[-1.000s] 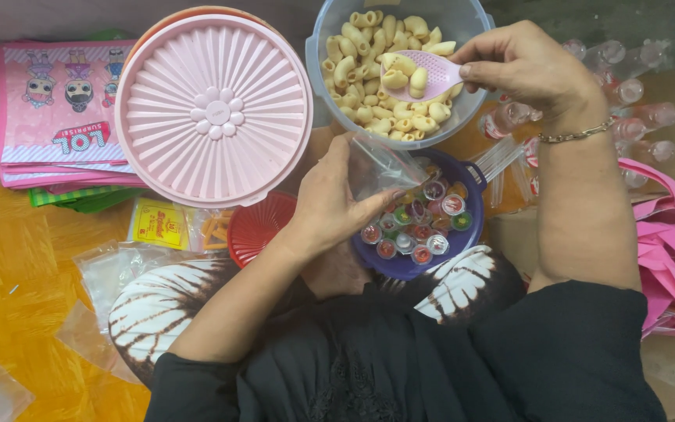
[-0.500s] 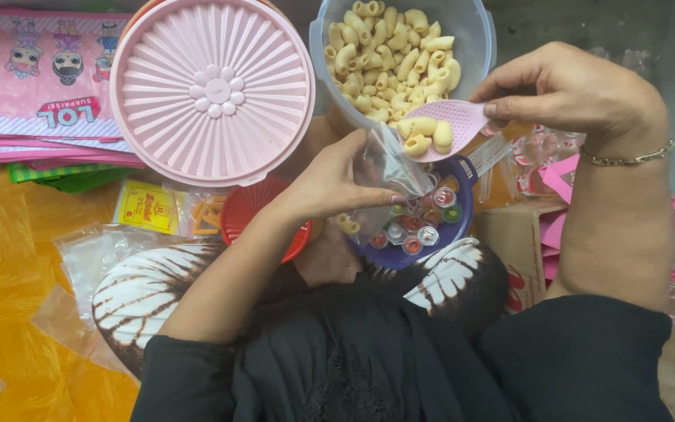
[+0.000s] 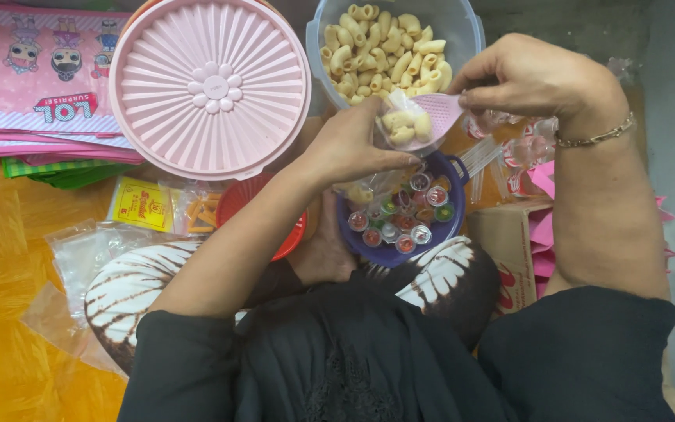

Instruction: Scooping small snack items from a large container into small plastic bags and sealing them by hand.

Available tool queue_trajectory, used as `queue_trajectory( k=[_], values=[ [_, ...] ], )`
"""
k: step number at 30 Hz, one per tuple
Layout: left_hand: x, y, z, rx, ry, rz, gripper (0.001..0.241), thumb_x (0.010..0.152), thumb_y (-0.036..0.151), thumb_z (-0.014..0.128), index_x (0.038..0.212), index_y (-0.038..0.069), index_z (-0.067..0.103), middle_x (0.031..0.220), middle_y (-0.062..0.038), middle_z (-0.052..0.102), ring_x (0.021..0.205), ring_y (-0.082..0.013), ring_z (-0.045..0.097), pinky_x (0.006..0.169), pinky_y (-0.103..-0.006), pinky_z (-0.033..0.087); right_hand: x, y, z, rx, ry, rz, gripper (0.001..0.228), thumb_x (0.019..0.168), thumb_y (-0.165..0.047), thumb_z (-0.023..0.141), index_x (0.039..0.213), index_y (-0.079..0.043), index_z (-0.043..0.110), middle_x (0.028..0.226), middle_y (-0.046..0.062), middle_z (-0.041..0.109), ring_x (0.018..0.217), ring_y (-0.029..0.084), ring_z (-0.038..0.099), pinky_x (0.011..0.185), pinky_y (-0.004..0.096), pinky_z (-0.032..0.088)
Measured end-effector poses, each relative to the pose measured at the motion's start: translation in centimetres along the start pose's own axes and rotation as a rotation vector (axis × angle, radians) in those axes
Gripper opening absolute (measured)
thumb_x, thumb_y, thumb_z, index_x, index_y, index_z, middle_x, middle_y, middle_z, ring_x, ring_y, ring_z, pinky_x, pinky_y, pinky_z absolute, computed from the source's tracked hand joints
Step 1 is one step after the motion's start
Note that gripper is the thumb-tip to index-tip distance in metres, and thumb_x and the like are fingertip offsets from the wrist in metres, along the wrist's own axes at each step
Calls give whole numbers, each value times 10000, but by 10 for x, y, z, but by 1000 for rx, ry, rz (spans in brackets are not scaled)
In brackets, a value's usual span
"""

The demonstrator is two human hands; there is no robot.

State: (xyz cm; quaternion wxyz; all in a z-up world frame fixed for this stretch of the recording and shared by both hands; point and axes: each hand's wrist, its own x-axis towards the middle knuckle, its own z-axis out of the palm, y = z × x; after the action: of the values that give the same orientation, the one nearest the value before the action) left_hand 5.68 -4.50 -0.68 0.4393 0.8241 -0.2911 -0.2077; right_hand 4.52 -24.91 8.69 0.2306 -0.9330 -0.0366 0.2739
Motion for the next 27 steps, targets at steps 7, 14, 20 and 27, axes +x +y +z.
queue_trajectory(
  k=[7,14,20,27],
  values=[
    [29,-6,-4,-256,41,90,524,554,302,727,914,-21,525,809,-127,605,682,-194,624,575,-260,515,-7,-27,-4,-456,172,32,291,648,-114,518,897,-142,666,670,77,647,550,287,589,519,381,459],
    [23,-14,-10,-771,-85,-14,334,608,-36,681,913,-30,544,769,-102,633,651,-123,615,567,-179,493,-33,-37,2,-670,448,-231,159,683,-144,593,823,-104,659,708,54,615,562,280,551,610,342,412],
    [17,-10,-11,-888,-95,110,191,683,51,672,845,-1,585,746,-86,637,635,-115,609,582,-191,509,-65,-56,16,-1138,747,-169,107,817,-312,658,884,-230,644,794,-79,590,682,100,556,783,234,383],
    [2,10,-18,-984,-35,169,132,741,71,614,853,16,573,813,-100,628,716,-127,608,591,-212,523,-91,-51,3,-349,808,-388,171,968,181,675,1117,234,611,942,256,613,642,240,496,567,310,398]
  ],
)
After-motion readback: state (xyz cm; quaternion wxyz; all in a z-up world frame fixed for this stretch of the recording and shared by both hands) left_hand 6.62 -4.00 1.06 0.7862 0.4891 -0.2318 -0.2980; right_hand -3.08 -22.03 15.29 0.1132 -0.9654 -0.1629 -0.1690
